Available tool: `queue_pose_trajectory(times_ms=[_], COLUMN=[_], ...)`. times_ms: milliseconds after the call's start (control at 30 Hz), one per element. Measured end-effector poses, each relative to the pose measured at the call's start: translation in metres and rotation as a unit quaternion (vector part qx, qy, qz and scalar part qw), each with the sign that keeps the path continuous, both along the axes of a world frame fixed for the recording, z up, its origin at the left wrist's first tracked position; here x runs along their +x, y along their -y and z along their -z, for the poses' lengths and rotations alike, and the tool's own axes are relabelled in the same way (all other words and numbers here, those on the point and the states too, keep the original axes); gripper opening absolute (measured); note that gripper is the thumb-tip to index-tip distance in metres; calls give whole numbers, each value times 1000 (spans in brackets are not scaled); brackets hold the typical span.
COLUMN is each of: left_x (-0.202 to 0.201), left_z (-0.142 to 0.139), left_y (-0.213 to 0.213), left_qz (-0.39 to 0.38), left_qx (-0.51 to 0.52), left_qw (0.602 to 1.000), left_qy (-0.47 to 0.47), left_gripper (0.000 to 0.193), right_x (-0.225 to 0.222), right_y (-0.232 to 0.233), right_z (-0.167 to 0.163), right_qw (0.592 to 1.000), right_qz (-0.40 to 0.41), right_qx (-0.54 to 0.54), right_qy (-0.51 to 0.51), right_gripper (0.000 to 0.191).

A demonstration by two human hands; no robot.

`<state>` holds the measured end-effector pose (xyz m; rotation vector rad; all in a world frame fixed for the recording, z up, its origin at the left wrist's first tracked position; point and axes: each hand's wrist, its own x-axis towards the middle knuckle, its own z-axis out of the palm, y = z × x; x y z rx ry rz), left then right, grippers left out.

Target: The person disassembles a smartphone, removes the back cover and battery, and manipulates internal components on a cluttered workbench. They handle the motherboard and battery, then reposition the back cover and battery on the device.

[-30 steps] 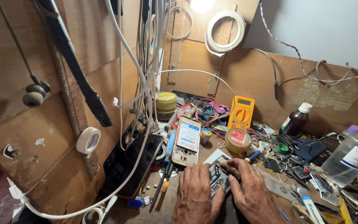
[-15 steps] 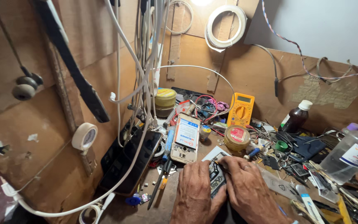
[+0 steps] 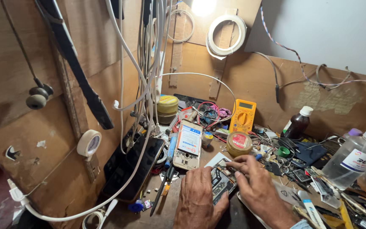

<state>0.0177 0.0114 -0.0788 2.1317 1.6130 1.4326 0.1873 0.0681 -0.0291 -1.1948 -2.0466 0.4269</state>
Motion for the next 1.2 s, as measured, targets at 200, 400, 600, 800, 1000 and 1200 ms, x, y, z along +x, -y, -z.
queue_pose_trajectory(times_ms=[200, 400, 600, 800, 1000, 1200], left_x=[1, 0, 1, -1, 1, 0], left_z=[0, 3, 7, 7, 4, -1], left_y=[-2, -7, -9, -9, -4, 2], left_qz=[8, 6, 8, 10, 2, 2], left_qx=[-33, -20, -24, -14, -20, -22], left_qw=[999, 1000, 1000, 1000, 1000, 1000], left_qy=[-2, -7, 1, 0, -5, 3], left_gripper=[67, 76, 75, 75, 71, 72], right_x=[6, -1, -12, -12, -7, -6], right_y=[-13, -28, -36, -36, -39, -43], right_z=[11, 15, 14, 15, 17, 20], right_qw=[995, 988, 976, 979, 976, 976], right_qz=[55, 144, 177, 174, 179, 175], right_qx=[-29, 12, -89, -81, -109, -130], right_qy=[-81, 45, 86, 65, 65, 19], right_gripper=[27, 26, 34, 34, 34, 30])
